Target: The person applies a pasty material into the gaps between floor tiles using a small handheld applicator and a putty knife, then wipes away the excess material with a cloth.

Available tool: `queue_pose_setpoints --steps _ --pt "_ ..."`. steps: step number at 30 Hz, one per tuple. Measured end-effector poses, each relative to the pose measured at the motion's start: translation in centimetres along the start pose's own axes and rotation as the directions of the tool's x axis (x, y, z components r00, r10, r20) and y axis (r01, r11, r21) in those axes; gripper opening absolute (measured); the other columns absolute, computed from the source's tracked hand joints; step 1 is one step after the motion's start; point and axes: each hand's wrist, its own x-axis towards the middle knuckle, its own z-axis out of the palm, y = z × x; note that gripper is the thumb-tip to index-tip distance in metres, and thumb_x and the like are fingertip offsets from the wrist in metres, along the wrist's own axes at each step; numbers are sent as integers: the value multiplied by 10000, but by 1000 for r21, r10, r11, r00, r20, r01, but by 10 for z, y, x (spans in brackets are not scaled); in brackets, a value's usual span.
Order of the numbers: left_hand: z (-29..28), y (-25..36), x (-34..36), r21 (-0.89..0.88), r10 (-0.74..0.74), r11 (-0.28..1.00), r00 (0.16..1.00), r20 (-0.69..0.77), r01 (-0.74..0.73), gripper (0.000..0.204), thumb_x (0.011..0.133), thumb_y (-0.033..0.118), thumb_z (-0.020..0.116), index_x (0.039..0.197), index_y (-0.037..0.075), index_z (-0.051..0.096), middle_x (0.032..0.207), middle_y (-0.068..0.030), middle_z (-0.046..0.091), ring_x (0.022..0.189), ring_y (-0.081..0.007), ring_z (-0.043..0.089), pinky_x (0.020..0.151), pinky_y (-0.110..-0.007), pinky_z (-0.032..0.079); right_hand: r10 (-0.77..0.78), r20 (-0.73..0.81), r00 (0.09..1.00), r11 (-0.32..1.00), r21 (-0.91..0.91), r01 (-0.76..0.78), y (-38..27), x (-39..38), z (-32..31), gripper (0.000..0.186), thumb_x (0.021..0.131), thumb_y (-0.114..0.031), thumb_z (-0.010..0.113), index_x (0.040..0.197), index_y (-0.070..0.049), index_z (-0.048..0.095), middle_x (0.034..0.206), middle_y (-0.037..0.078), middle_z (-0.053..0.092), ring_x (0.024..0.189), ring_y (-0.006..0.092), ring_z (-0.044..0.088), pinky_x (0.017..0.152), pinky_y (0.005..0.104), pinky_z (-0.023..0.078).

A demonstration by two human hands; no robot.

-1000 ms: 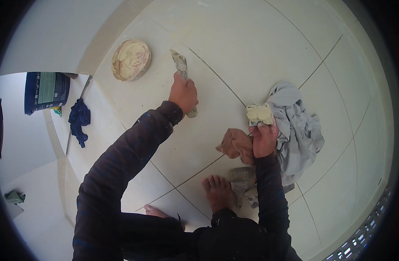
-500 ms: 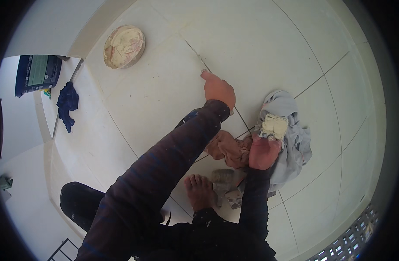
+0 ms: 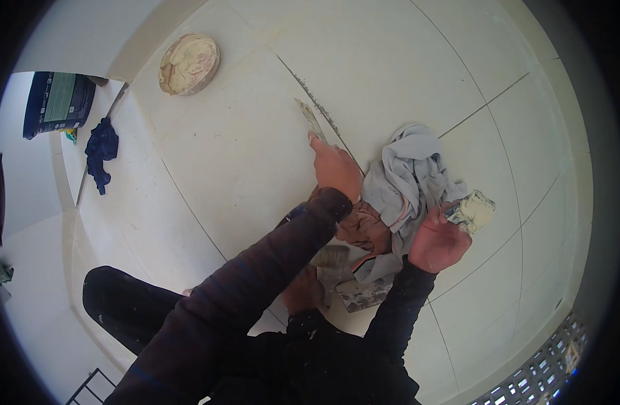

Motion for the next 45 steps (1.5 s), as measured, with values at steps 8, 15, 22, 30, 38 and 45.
queue_pose_setpoints --steps 8,15,22,30,38,45 --pt "-13 32 123 196 -95 977 994 53 83 774 941 14 560 1543 -121 93 1217 -310 641 1066 -416 684 938 -453 556 2 -54 999 1000 -23 -3 11 -11 -6 476 888 -143 580 1354 -47 552 1251 125 650 897 205 548 766 324 454" --pt "-4 16 47 192 -141 975 979 148 112 760 938 20 569 1535 -88 112 1191 -328 633 1088 -447 663 946 -497 533 11 -115 993 1000 22 -8 10 -14 7 499 880 -141 588 1364 -35 534 1241 129 646 892 205 541 766 323 453" --pt "11 7 -115 77 -174 985 905 389 157 695 930 33 546 1494 -139 178 1101 -367 635 1044 -499 645 926 -522 492 -13 69 998 1000 11 12 -16 1 19 498 859 -154 582 1344 -49 535 1204 102 638 886 203 543 733 311 431" --pt "-40 -18 -144 -114 33 993 987 155 -15 749 994 114 581 1532 -134 122 1353 -365 514 1251 -436 553 1065 -470 412 25 -75 997 1000 7 -24 -13 -15 57 427 901 -147 587 1309 -32 543 1170 125 643 850 201 512 749 329 434" --pt "-163 31 -54 -620 40 772 962 270 142 379 992 162 680 1284 43 470 1111 -91 690 631 -54 533 509 -207 447 580 -113 807 808 -45 -587 83 -82 100 336 937 -38 528 1264 12 587 1079 83 685 851 144 639 736 302 531" --pt "-205 11 -38 -567 -22 814 982 187 126 504 926 58 745 1301 29 410 1047 -89 690 643 -67 570 506 -203 462 718 -63 693 692 -48 -720 118 -92 129 288 957 -45 526 1230 8 602 1048 67 692 811 133 636 718 292 533"
